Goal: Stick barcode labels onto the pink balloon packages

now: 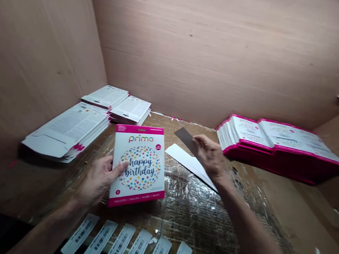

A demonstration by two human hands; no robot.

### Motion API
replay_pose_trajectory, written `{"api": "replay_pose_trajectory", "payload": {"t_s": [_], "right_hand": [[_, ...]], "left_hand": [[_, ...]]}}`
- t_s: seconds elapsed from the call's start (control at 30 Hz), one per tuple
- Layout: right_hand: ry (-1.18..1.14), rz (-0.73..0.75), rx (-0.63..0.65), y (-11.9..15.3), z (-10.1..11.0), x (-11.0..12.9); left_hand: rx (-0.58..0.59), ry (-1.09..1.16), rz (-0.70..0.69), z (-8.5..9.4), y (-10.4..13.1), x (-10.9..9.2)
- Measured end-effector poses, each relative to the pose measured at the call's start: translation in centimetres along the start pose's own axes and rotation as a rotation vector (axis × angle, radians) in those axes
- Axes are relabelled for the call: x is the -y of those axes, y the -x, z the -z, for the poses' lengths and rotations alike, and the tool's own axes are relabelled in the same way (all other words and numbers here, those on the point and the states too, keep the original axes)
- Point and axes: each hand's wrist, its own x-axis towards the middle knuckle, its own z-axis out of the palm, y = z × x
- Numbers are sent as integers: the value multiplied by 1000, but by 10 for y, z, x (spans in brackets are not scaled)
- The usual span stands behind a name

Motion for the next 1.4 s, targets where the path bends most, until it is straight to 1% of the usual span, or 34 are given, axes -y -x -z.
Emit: {"api": "replay_pose_trajectory", "payload": {"t_s": [0.03,0.07,0.1,0.17,0.2,0.27,0.37,0.43,0.53,0.57,0.6,0.67,0.73,0.77,0.8,0.87,0.93,1.0,1.07,1.13,1.23,1.3,1.4], "right_hand": [[-92,31,10,1,8,10],[-176,66,65,2,14,21],[-234,100,150,4,18,32],[-241,158,303,11,18,51],[-197,182,338,14,15,59],[-67,219,320,20,5,70],[71,268,271,24,-8,78],[76,298,285,24,-13,81],[47,332,297,26,-15,86],[54,339,276,28,-14,87],[70,347,227,31,-13,86],[112,349,55,40,-11,83],[144,304,-130,50,-9,75],[151,264,-185,54,-8,70],[151,220,-209,58,-8,64],[108,145,-183,64,-8,56],[4,93,-149,67,-10,50],[-93,30,-172,67,-10,47],[-124,-30,-225,66,-10,45],[-98,-53,-243,66,-8,43],[-116,-53,-185,66,-6,41],[-253,-68,-119,67,-7,40],[-606,-169,-20,67,-12,40]], "left_hand": [[25,-7,2,-2,0,-1],[46,-14,5,-3,0,-2],[65,-20,8,-5,1,-4],[99,-25,22,-10,2,-6],[120,-23,33,-12,3,-8],[159,-9,59,-16,5,-10],[196,2,80,-18,9,-11],[199,-10,78,-18,10,-12],[179,-35,53,-16,10,-14],[162,-38,37,-16,10,-15],[140,-35,20,-16,10,-15],[89,-18,-14,-15,10,-16],[38,-12,-47,-15,10,-15],[22,-18,-69,-15,10,-14],[17,-28,-94,-16,10,-12],[43,-51,-123,-17,9,-9],[82,-62,-141,-19,7,-5],[86,-67,-173,-20,4,-1],[73,-74,-225,-20,0,4],[73,-88,-256,-20,-3,10],[85,-94,-259,-20,-6,15],[91,-93,-243,-20,-8,17],[101,-128,-220,-21,-10,17]]}}
